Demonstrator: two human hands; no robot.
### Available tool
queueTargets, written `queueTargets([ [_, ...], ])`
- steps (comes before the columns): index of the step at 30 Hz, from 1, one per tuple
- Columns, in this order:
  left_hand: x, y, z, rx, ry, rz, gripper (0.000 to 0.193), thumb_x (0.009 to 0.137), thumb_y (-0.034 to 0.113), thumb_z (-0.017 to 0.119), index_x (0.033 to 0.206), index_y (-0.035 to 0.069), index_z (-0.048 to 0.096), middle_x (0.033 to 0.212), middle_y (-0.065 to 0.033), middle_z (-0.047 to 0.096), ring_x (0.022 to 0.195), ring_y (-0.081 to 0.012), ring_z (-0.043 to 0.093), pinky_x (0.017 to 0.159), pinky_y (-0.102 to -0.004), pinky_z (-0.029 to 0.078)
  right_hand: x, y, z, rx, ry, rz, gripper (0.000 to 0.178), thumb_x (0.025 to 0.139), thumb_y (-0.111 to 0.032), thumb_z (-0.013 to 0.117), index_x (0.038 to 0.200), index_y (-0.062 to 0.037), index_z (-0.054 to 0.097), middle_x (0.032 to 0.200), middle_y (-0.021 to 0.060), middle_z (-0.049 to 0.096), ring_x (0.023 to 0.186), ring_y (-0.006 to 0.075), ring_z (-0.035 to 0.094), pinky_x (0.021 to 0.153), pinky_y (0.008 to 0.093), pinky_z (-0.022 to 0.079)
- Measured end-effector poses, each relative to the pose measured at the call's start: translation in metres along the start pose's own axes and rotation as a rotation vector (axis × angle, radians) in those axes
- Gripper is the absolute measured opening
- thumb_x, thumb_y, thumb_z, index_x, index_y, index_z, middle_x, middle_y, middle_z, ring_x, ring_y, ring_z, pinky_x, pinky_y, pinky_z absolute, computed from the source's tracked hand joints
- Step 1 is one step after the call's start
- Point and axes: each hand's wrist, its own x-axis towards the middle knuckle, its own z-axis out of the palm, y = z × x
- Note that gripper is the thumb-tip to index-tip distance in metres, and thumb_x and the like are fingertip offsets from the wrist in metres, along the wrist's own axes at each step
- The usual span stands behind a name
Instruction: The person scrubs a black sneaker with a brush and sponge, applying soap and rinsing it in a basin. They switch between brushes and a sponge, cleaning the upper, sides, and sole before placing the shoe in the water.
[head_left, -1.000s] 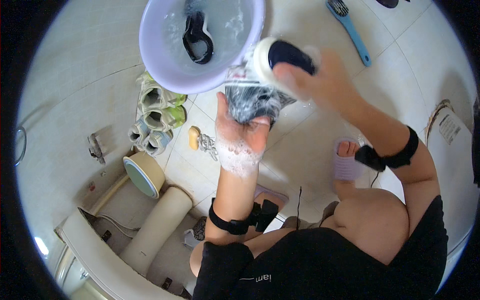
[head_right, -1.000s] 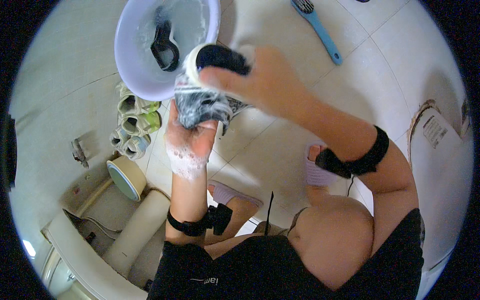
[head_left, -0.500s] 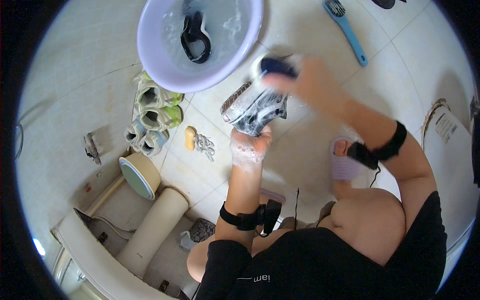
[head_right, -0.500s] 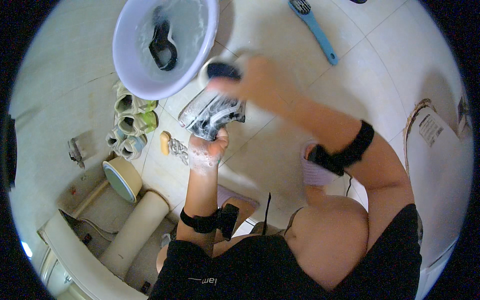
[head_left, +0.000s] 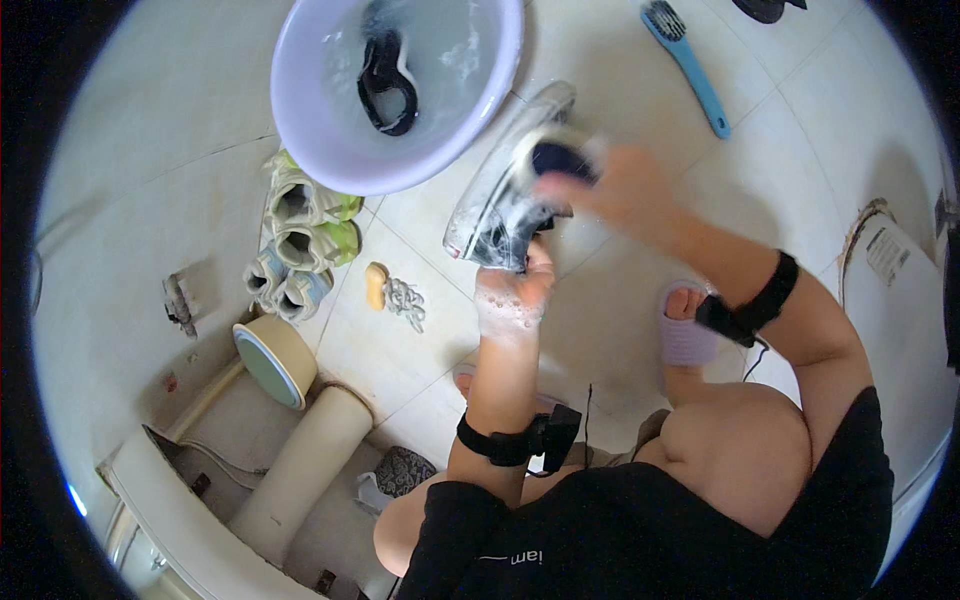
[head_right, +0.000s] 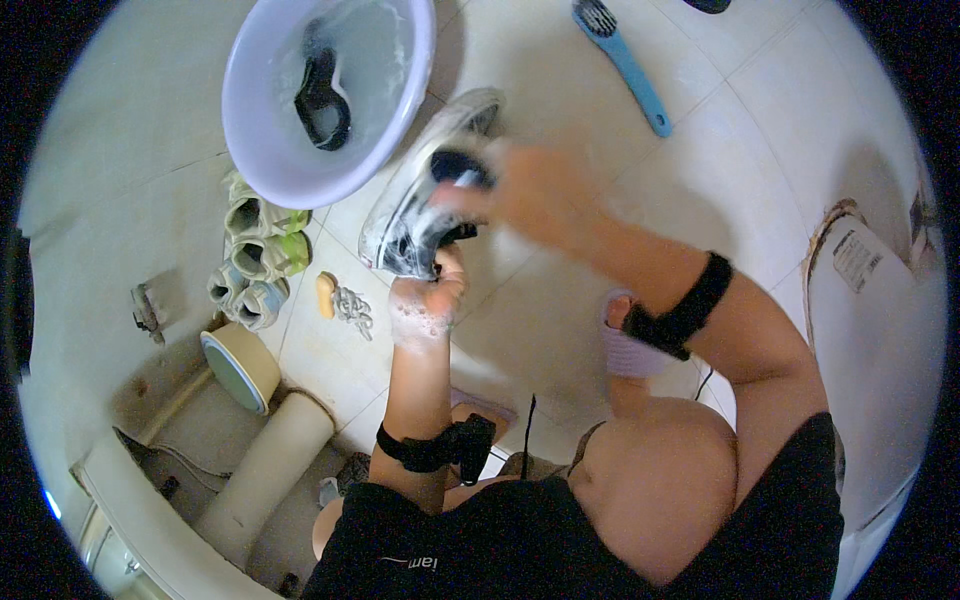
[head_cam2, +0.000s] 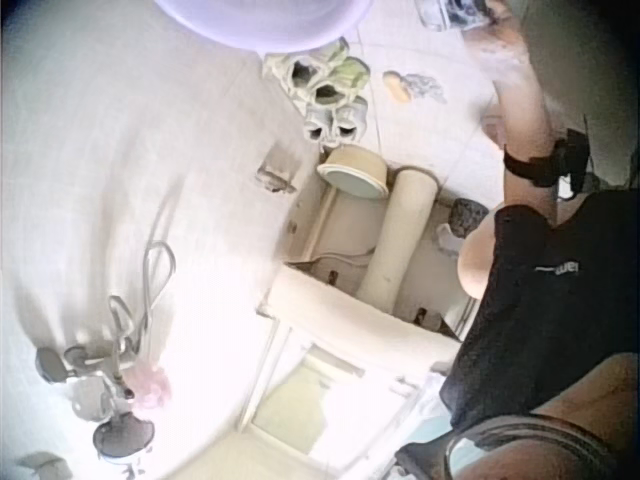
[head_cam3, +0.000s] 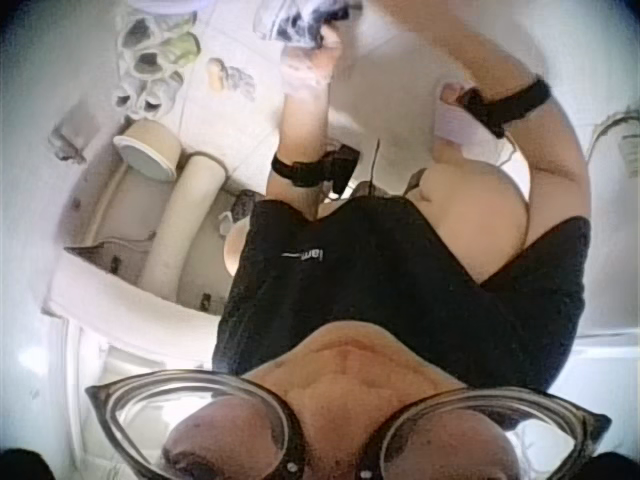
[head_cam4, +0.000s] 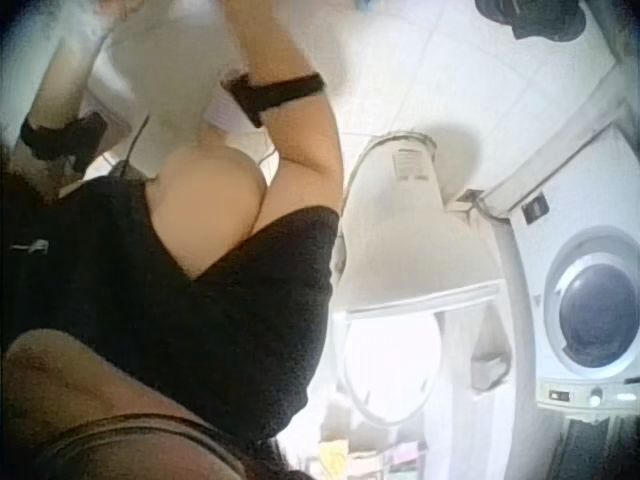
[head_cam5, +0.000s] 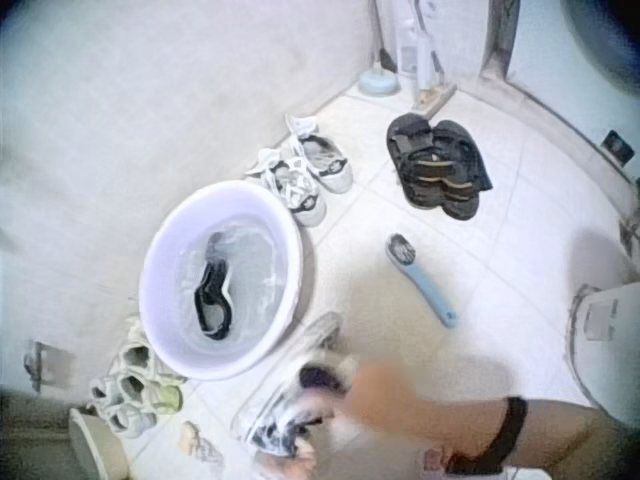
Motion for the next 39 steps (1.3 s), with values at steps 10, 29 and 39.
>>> queueTargets([
  [10,0.01,0.024,-0.033,-0.174,0.134,-0.067,0.017,0.088,0.013,0.049,0.089,0.001,0.061,0.081,-0.0112,0.064,0.071,-0.0192,0.061,0.052,-0.0265,0.054,0.037,0.048,-0.004,-0.099,0.228,0.127,0.072,0.073,-0.068,0.056,0.067,0.0035,0.064,0.057,0.0224,0.058,0.06,0.0381,0.062,0.054,0.0444,0.047],
  [29,0.037,0.047,0.003,1.03,0.174,0.882,0.038,0.078,0.011,0.067,0.111,0.003,0.051,0.103,-0.0017,0.058,0.097,-0.014,0.051,0.091,-0.0309,0.037,0.044,0.044,0.003,0.034,0.179,0.113,0.062,0.07,-0.06,0.066,0.073,0.0015,0.063,0.061,0.0185,0.06,0.061,0.032,0.063,0.057,0.0416,0.048],
  [39,0.045,0.052,0.012,1.098,0.089,0.825,0.047,0.084,0.027,0.061,0.112,-0.008,0.05,0.108,-0.0115,0.057,0.094,-0.0193,0.053,0.089,-0.0285,0.038,0.033,0.049,-0.001,0.06,0.094,0.202,0.061,0.073,-0.058,0.065,0.069,0.0036,0.062,0.058,0.0165,0.059,0.057,0.0275,0.061,0.056,0.0397,0.047],
])
